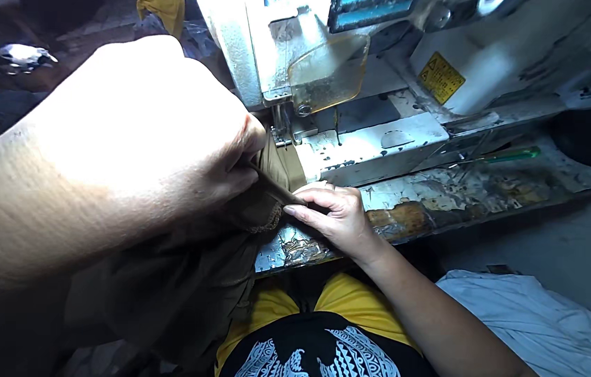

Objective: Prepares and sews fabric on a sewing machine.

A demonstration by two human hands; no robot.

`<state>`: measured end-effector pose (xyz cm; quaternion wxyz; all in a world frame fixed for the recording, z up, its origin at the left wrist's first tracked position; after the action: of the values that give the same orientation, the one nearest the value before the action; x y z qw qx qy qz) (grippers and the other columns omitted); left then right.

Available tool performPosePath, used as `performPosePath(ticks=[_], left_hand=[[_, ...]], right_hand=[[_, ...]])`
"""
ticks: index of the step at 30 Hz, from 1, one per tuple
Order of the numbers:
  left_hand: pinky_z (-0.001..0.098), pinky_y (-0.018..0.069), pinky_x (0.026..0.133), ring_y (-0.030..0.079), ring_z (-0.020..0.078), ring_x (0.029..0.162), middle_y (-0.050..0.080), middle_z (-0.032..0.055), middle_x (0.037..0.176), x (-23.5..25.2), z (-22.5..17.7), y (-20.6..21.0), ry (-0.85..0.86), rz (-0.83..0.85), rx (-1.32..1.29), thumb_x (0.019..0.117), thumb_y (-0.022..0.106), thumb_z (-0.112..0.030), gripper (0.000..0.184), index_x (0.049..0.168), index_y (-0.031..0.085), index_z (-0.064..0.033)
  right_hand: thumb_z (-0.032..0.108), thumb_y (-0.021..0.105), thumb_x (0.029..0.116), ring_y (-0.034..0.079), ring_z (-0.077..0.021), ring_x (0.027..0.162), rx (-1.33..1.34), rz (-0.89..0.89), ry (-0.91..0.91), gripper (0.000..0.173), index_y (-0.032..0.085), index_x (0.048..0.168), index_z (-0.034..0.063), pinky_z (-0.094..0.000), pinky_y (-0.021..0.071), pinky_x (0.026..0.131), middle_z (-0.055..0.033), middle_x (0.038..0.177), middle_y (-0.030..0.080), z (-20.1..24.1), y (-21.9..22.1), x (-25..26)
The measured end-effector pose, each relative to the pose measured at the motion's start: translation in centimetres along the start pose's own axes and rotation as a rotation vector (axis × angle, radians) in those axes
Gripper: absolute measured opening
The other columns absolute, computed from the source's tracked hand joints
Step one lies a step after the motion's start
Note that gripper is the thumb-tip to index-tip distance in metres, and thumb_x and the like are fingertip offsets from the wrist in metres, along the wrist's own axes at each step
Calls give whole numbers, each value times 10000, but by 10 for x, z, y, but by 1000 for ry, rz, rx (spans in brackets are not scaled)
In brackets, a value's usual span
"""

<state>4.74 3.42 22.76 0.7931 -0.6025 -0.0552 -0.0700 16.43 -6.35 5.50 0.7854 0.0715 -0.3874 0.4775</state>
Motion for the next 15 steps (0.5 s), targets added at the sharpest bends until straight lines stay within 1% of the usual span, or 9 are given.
performPosePath(ticks=[1, 5, 7, 9, 11, 13, 15], left_hand=[[418, 306, 500, 475, 188, 519, 390, -32, 543, 0, 0, 0, -2, -1, -2, 876, 531, -449, 380, 595, 452, -205], [415, 308, 511, 462, 182, 526, 388, -34, 554, -5, 0, 0, 4, -24, -23, 898, 519, -458, 397, 598, 444, -209], [417, 315, 519, 469, 179, 536, 398, -37, 561, -8, 0, 0, 2, -27, -34, 907, 518, -485, 404, 615, 475, -210], [417, 324, 515, 475, 173, 537, 406, -43, 562, -9, 0, 0, 3, -26, -38, 904, 519, -498, 403, 617, 482, -218], [423, 312, 521, 470, 186, 534, 398, -34, 559, -10, -3, 0, 15, -29, -25, 907, 514, -485, 397, 625, 485, -208], [415, 303, 523, 459, 180, 527, 389, -38, 556, -10, -4, 0, 21, -31, -21, 907, 512, -477, 393, 622, 483, -208], [419, 310, 532, 459, 178, 532, 388, -38, 555, -11, -4, 1, 9, -33, -29, 905, 519, -475, 394, 617, 478, -209]], right_hand=[[116, 768, 880, 679, -6, 799, 4, -2, -1, 92, 786, 887, 25, -157, 559, 722, -34, 922, 764, 0, 0, 0], [112, 770, 879, 675, -10, 794, 14, 0, -6, 91, 787, 903, 25, -162, 558, 719, -35, 928, 764, 1, -1, 1], [108, 765, 882, 671, -8, 785, 9, 1, -9, 85, 788, 905, 29, -161, 554, 707, -30, 917, 761, 3, 0, 2], [99, 762, 884, 676, -14, 797, 13, -1, -13, 80, 788, 909, 28, -165, 559, 715, -31, 921, 761, 3, 0, 2], [98, 758, 886, 678, -16, 789, 13, -5, -18, 82, 788, 907, 25, -172, 563, 714, -35, 921, 763, 3, 0, 2], [99, 756, 888, 680, -20, 788, 14, -10, -21, 83, 788, 905, 24, -175, 564, 719, -38, 919, 763, 3, 0, 3], [94, 757, 888, 677, -16, 787, 33, -13, -8, 80, 787, 906, 23, -171, 562, 720, -37, 919, 762, 4, 0, 3]])
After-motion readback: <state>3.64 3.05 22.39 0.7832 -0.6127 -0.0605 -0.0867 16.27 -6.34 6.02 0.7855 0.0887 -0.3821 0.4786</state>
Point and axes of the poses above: each hand's wrist, its own x-axis towards the middle knuckle, its own y-axis out of the palm, z = x × y, the point moved 6 cm from there along x, towards the middle knuckle
